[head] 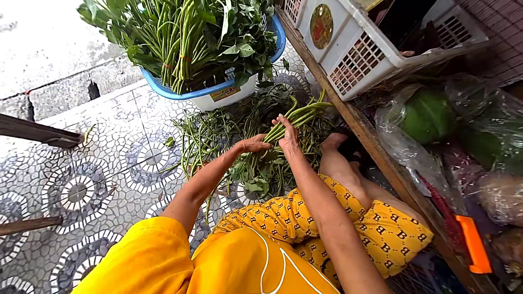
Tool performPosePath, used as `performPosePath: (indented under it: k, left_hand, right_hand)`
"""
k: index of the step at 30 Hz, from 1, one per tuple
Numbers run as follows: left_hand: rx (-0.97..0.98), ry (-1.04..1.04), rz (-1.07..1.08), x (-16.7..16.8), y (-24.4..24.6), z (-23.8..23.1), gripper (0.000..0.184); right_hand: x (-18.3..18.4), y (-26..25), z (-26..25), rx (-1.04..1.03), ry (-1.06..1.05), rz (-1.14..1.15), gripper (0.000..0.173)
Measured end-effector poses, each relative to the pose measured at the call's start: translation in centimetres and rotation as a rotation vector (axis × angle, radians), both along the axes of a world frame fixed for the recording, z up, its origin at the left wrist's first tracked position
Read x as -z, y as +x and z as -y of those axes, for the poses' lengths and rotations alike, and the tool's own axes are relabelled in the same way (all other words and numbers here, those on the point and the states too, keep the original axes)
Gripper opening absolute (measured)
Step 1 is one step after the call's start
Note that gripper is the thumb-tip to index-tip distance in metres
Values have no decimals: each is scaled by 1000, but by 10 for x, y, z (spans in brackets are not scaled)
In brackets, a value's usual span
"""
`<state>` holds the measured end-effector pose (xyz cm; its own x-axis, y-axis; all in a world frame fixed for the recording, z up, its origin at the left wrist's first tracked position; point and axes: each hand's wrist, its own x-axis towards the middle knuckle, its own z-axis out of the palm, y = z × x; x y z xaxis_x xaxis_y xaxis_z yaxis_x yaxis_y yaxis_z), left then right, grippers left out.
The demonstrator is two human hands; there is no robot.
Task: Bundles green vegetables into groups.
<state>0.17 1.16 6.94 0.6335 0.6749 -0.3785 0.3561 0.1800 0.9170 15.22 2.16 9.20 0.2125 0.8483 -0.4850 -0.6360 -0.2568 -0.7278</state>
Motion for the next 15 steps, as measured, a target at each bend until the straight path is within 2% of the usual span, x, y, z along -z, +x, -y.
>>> performPosePath:
  k: [2, 4, 6, 7, 9, 11, 13, 15]
  left_hand:
    - [-21, -10, 6, 12, 13, 18, 30]
    - [25, -97, 50, 26, 19, 27, 45]
    - [28, -222, 101, 35, 15, 25, 58]
    - [-45, -225, 89, 47, 10, 21, 57]
    - [-341, -124, -72, 75, -3, 9, 48]
    - [-579, 22, -383, 110, -14, -10, 37]
    - [-594, 46, -611, 122, -24, -15, 33]
    - [-533, 44, -721, 122, -28, -14, 33]
  right_hand:
    - [4, 2, 5, 50, -103, 56, 23]
    - [9, 5, 9, 116, -222, 104, 18]
    - [7, 10, 10, 202, -312, 164, 22]
    - [4, 13, 10, 240, -336, 179, 26]
    - [-4, 20, 8, 320, -357, 179, 27]
    - [-9, 22, 5, 409, -350, 165, 26]
    - [-11, 20, 6, 426, -348, 178, 30]
    - [-41, 22, 5, 267, -510, 185, 25]
